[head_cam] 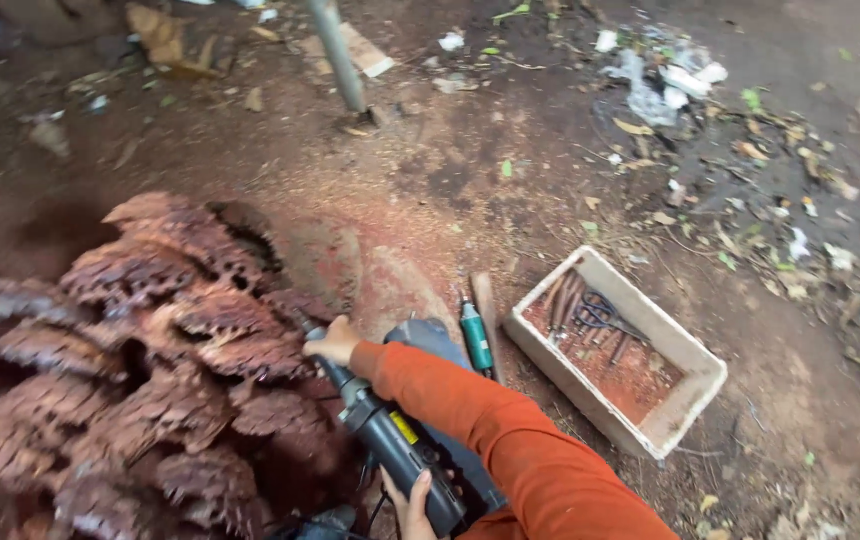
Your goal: Carving intricate details into a large wooden sculpture using a power rotary tool.
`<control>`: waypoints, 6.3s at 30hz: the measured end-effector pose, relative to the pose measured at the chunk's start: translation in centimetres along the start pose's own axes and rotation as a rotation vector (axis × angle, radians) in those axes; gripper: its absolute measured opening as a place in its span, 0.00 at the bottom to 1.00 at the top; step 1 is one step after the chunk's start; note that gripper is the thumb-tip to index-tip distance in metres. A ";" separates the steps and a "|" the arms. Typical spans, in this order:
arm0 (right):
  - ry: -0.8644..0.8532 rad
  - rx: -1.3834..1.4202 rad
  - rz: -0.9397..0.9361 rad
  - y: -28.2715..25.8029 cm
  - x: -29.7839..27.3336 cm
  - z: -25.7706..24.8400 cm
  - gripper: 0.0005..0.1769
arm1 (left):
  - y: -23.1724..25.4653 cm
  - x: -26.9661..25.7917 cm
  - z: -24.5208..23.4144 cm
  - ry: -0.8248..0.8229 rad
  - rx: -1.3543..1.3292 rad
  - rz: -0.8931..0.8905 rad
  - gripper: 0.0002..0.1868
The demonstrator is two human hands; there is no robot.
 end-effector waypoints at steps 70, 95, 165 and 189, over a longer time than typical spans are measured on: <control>-0.051 -0.051 -0.110 -0.1 1.2 -1.3 0.34 | -2.6 1.9 0.3 -0.105 -0.180 -0.047 0.50; -0.070 -0.149 -0.064 0.8 1.0 -1.5 0.59 | -2.4 -0.6 1.7 -0.078 -0.244 -0.099 0.49; -0.142 -0.230 -0.194 -0.3 0.3 -3.0 0.23 | -3.6 -0.3 2.6 -0.182 -0.298 -0.011 0.53; -0.117 -0.312 -0.259 0.7 3.2 -4.1 0.23 | -3.7 0.5 2.3 -0.195 -0.307 0.030 0.56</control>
Point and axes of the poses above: each hand's wrist, its own x-axis towards the middle knuckle, its own z-axis out of the palm, y = z × x, the point moved 9 cm from there along x, towards the middle knuckle
